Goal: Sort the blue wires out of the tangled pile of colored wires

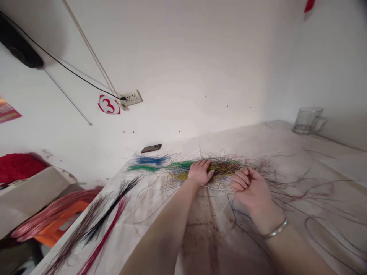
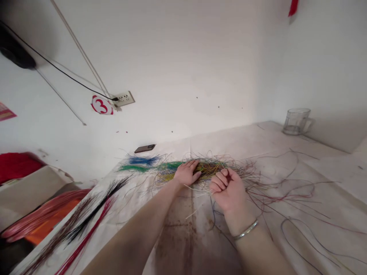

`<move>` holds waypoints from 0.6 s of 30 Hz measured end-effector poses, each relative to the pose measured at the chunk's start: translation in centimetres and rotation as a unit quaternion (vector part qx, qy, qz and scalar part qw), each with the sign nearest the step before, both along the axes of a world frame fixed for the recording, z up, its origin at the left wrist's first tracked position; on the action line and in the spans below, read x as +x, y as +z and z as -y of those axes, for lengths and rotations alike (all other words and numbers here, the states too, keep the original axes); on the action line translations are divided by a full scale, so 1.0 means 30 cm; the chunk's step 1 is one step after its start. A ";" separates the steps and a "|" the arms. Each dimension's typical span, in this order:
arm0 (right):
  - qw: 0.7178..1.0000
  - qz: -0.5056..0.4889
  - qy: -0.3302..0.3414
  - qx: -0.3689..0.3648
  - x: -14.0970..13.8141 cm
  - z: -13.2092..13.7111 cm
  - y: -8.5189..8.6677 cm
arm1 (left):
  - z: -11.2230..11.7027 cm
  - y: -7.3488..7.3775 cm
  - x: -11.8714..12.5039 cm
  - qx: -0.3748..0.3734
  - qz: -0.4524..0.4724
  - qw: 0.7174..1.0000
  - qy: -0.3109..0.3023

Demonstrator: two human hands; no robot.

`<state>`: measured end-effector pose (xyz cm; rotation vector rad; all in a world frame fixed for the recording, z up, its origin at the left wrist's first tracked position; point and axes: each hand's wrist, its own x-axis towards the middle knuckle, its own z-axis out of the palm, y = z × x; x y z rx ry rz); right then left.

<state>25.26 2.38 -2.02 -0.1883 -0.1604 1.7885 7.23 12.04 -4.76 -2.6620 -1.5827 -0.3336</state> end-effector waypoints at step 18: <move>0.877 0.302 0.364 0.083 -0.210 0.102 -0.001 | 0.539 0.073 -0.127 -0.350 0.618 0.703 -0.034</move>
